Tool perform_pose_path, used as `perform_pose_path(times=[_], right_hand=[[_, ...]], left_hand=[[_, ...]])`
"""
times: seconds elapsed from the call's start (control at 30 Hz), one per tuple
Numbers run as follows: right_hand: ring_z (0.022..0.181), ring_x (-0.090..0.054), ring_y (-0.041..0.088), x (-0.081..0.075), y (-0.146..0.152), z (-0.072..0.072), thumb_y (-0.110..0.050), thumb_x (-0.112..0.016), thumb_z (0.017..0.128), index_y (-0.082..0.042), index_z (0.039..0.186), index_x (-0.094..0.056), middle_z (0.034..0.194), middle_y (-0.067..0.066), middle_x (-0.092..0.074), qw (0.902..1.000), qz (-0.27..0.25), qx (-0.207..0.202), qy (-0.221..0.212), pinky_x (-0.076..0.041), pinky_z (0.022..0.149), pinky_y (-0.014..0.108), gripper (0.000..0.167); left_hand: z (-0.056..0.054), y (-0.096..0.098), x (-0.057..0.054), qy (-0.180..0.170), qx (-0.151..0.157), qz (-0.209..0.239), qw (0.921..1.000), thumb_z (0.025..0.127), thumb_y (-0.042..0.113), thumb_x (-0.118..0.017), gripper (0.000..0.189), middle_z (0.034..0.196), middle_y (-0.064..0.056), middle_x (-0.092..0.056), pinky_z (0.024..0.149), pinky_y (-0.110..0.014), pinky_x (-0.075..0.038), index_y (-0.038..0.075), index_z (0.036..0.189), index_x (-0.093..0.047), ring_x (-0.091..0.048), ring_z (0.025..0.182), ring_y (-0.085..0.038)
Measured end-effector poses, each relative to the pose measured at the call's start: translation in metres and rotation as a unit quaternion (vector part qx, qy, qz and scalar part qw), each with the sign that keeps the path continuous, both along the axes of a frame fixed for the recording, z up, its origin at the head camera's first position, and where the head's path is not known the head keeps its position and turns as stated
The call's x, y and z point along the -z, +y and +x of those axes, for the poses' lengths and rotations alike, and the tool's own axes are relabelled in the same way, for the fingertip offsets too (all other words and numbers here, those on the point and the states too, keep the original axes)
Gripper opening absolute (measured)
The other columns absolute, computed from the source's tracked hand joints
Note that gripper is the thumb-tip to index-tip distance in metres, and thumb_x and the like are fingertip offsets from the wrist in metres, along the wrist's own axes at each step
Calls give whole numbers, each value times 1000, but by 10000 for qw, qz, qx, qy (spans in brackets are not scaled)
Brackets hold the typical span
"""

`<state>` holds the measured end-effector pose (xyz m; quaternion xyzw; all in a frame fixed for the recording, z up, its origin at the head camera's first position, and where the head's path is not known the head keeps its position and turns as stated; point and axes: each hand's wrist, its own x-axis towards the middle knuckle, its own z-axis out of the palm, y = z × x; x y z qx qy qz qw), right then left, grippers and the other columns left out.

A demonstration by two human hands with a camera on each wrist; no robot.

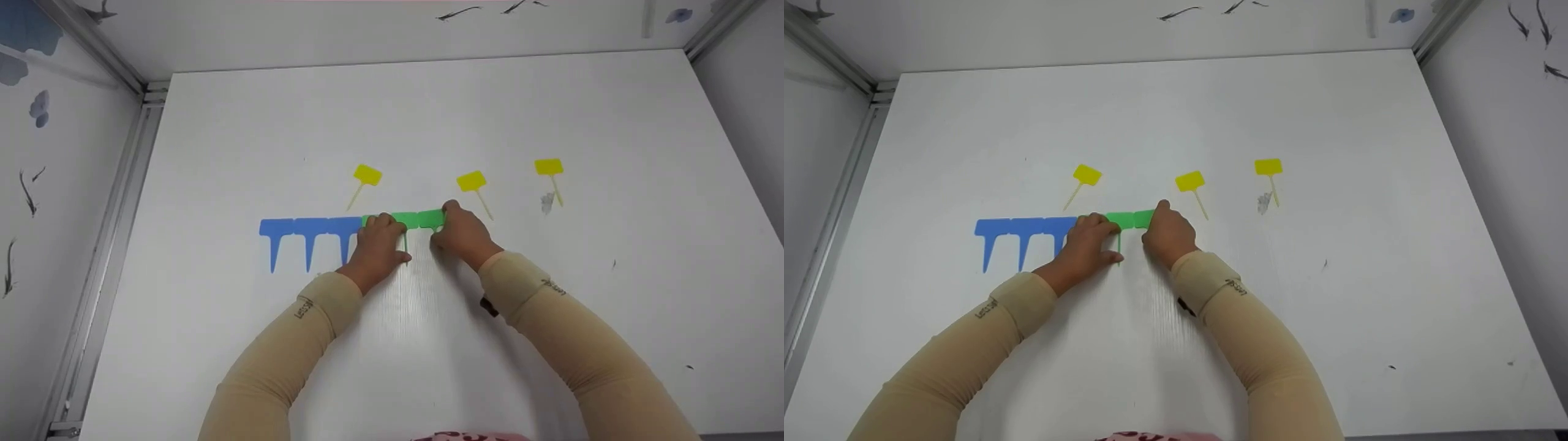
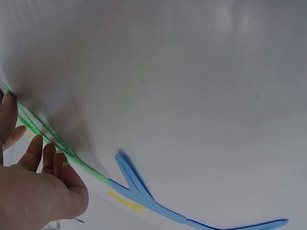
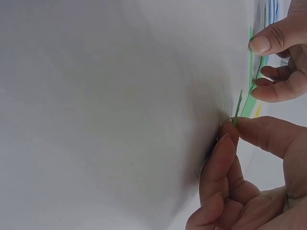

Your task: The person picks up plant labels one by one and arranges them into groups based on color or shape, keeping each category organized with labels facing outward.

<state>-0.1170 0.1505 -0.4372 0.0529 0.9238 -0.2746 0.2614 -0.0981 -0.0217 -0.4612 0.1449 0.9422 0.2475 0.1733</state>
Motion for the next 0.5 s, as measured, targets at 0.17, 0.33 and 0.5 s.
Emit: perform_pose_path(times=[0.17,0.33,0.5], right_hand=[[97,-55,28,2,-1,-1,-11,-62,85,3,136,-37,119,20,-61,10000,73,-24,-5,-45,92,40,58],[96,-55,28,3,0,-1,-12,-64,84,2,136,-38,119,19,-61,9999,96,5,-32,-45,91,40,60],[95,-54,28,4,0,-2,-12,-65,84,2,135,-38,117,18,-61,9999,96,13,-42,-45,89,40,60]], left_hand=[[2,-1,1,76,30,117,9999,83,24,-76,48,121,-10,-51,94,-44,-36,6,125,-60,-40,116,-28],[3,-1,0,70,31,118,9999,84,24,-76,48,119,-10,-50,94,-43,-36,6,125,-60,-40,115,-27],[2,-1,1,55,15,114,9999,84,24,-75,47,121,-10,-51,94,-43,-35,6,125,-60,-40,116,-27]])
